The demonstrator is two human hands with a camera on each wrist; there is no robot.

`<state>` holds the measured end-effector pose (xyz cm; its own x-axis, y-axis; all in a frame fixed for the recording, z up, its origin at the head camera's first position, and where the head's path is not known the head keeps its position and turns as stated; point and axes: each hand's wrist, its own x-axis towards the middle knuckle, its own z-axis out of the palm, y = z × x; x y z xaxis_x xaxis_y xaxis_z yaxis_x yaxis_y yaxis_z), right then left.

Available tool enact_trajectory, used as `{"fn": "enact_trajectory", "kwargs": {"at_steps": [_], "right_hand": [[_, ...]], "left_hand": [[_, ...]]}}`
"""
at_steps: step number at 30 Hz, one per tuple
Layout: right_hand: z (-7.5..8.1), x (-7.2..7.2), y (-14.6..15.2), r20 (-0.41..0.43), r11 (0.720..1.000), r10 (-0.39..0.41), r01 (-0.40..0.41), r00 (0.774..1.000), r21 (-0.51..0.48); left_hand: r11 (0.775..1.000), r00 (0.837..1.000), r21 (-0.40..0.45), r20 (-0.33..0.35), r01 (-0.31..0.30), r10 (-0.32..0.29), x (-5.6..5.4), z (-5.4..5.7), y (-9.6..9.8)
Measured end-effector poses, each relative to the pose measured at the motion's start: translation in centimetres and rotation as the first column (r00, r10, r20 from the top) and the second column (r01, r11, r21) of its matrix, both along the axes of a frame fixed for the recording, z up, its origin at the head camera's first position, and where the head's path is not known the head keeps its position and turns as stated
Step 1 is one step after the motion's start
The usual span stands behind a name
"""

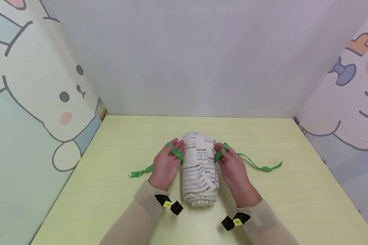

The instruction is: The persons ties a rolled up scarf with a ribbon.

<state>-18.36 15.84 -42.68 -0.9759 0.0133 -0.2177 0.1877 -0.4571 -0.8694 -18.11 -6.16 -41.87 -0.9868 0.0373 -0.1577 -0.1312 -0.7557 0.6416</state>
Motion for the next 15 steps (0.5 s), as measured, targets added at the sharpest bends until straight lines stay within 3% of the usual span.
{"fn": "enact_trajectory", "kwargs": {"at_steps": [8,15], "right_hand": [[1.0,0.1,-0.6,-0.027,0.998,-0.034,0.033,0.999,-0.057],[1.5,0.3,-1.1,-0.109,0.999,-0.032,0.03,0.993,-0.024]], "left_hand": [[1.0,1.0,-0.02,0.01,-0.004,0.004,-0.4,0.4,0.7],[0.999,1.0,-0.037,-0.006,0.008,-0.008,-0.6,1.2,1.6]]}}
